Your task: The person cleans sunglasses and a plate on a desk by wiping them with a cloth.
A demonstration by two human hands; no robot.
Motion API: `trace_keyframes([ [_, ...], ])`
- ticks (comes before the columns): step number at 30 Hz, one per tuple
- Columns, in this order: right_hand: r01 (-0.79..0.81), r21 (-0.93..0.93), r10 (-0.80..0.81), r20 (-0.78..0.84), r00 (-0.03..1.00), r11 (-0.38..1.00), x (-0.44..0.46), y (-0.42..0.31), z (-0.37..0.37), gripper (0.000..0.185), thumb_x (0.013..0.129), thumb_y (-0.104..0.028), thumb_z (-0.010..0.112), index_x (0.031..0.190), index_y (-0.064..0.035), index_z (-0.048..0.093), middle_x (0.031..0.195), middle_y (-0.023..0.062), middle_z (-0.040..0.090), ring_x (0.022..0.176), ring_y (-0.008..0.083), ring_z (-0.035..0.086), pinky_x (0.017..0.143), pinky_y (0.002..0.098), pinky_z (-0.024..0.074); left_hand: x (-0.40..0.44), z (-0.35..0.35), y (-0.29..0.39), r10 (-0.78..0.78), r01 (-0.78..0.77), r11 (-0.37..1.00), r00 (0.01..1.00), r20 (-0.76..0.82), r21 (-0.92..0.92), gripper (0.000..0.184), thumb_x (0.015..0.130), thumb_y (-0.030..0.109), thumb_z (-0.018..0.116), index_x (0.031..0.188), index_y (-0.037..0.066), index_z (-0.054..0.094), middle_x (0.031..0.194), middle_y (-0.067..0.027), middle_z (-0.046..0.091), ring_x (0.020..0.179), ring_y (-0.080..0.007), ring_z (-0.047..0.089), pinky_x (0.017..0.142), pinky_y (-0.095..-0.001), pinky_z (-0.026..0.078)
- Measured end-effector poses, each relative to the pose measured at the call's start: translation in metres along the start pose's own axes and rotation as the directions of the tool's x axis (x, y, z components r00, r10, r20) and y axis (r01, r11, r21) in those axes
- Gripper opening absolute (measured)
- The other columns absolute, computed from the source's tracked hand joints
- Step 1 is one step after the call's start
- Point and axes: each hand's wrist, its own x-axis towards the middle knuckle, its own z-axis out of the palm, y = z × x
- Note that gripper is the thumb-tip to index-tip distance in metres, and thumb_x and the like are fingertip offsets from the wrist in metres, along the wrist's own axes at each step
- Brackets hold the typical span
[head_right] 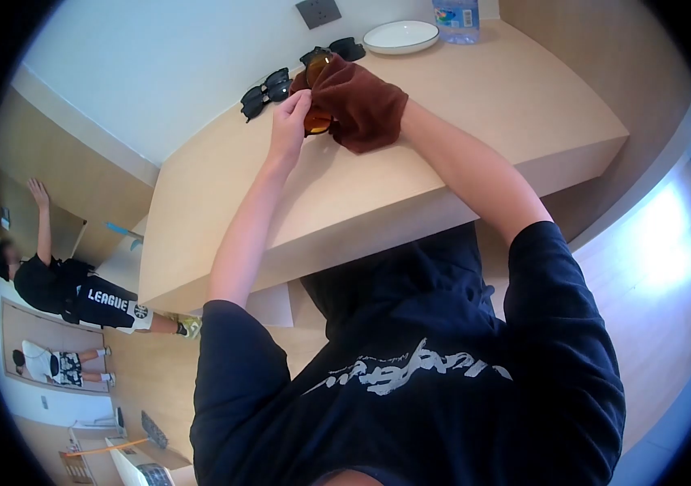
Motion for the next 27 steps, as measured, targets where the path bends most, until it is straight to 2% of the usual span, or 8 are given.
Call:
trace_keyframes([
  [6, 0.108, -0.136, -0.122, -0.097, 0.988, 0.985, 0.001, 0.005, -0.002, 0.028, 0.054, 0.0, 0.067, 0.08, -0.0079, 0.058, 0.082, 0.0072, 0.063, 0.084, 0.0299, 0.057, 0.081, 0.0368, 0.0457, 0.013, -0.011, -0.016, -0.069, 0.068, 0.998, 0.996, 0.06, 0.019, 0.029, 0.101, 0.024, 0.05, 0.108, -0.001, 0.064, 0.101, -0.0051, 0.067, 0.092, -0.0114, 0.063, 0.08, -0.0241, 0.05],
  [9, 0.064, -0.197, -0.082, -0.086, 0.993, 0.978, 0.003, 0.003, 0.0, 0.022, 0.052, -0.004, 0.064, 0.072, -0.0084, 0.055, 0.077, 0.0061, 0.063, 0.081, 0.0276, 0.06, 0.083, 0.0327, 0.0456, 0.011, -0.006, -0.015, 0.019, -0.019, 0.999, 1.0, 0.012, -0.027, 0.028, 0.1, 0.02, 0.05, 0.097, -0.002, 0.066, 0.085, -0.001, 0.065, 0.08, -0.0084, 0.058, 0.074, -0.023, 0.045],
  [12, 0.073, -0.137, -0.094, -0.159, 0.983, 0.988, 0.005, 0.01, -0.001, 0.021, 0.054, -0.008, 0.067, 0.072, -0.0095, 0.056, 0.077, 0.0061, 0.061, 0.082, 0.0271, 0.06, 0.082, 0.0329, 0.0459, 0.009, -0.001, -0.009, 0.155, -0.16, 0.966, 0.987, 0.042, 0.202, 0.026, 0.099, 0.017, 0.047, 0.097, -0.003, 0.065, 0.081, -0.0033, 0.064, 0.074, -0.01, 0.057, 0.07, -0.0241, 0.045],
  [14, -0.148, -0.413, 0.098, -0.14, 0.985, 0.899, 0.006, 0.014, 0.007, 0.022, 0.056, -0.014, 0.07, 0.073, -0.0088, 0.057, 0.075, 0.0068, 0.058, 0.081, 0.0262, 0.059, 0.081, 0.0328, 0.0458, 0.005, 0.006, -0.004, 0.109, -0.116, 0.968, 0.993, 0.045, 0.222, 0.024, 0.097, 0.014, 0.045, 0.095, -0.003, 0.062, 0.076, -0.0053, 0.062, 0.069, -0.0113, 0.056, 0.066, -0.0251, 0.045],
  [17, -0.081, -0.515, -0.025, -0.196, 0.98, 0.854, 0.008, 0.01, 0.005, 0.027, 0.057, -0.02, 0.073, 0.07, -0.0082, 0.052, 0.069, 0.0072, 0.052, 0.074, 0.0267, 0.057, 0.077, 0.0325, 0.044, 0.006, 0.003, -0.002, 0.144, -0.162, 0.909, 0.987, 0.075, 0.385, 0.024, 0.098, 0.015, 0.044, 0.094, -0.003, 0.06, 0.073, -0.006, 0.061, 0.065, -0.0122, 0.056, 0.063, -0.0268, 0.046],
  [21, -0.127, -0.482, 0.028, -0.208, 0.978, 0.867, 0.012, 0.006, 0.004, 0.027, 0.056, -0.018, 0.073, 0.071, -0.0078, 0.054, 0.071, 0.0102, 0.055, 0.074, 0.0286, 0.057, 0.078, 0.0327, 0.0444, -0.002, 0.009, 0.002, 0.138, -0.14, 0.96, 0.99, 0.026, 0.244, 0.025, 0.098, 0.014, 0.043, 0.092, -0.004, 0.059, 0.073, -0.0078, 0.061, 0.066, -0.014, 0.056, 0.064, -0.0285, 0.046],
  [24, -0.11, -0.37, 0.102, -0.039, 0.994, 0.923, 0.018, 0.003, 0.004, 0.027, 0.055, -0.011, 0.069, 0.081, -0.0078, 0.062, 0.077, 0.0094, 0.061, 0.079, 0.0245, 0.061, 0.084, 0.0323, 0.0448, 0.004, 0.004, -0.014, 0.21, -0.201, 0.951, 0.978, -0.015, 0.235, 0.025, 0.099, 0.015, 0.043, 0.093, -0.004, 0.059, 0.072, -0.0092, 0.06, 0.067, -0.0158, 0.057, 0.065, -0.0303, 0.047],
  [27, 0.117, -0.131, -0.134, -0.129, 0.983, 0.984, 0.012, 0.017, 0.014, 0.026, 0.056, -0.009, 0.067, 0.082, -0.0102, 0.065, 0.078, 0.0082, 0.065, 0.081, 0.0228, 0.063, 0.084, 0.0315, 0.0446, 0.005, 0.004, -0.013, 0.194, -0.175, 0.965, 0.977, -0.085, 0.193, 0.026, 0.099, 0.015, 0.043, 0.094, -0.004, 0.06, 0.074, -0.0096, 0.061, 0.069, -0.0167, 0.057, 0.065, -0.0312, 0.047],
])
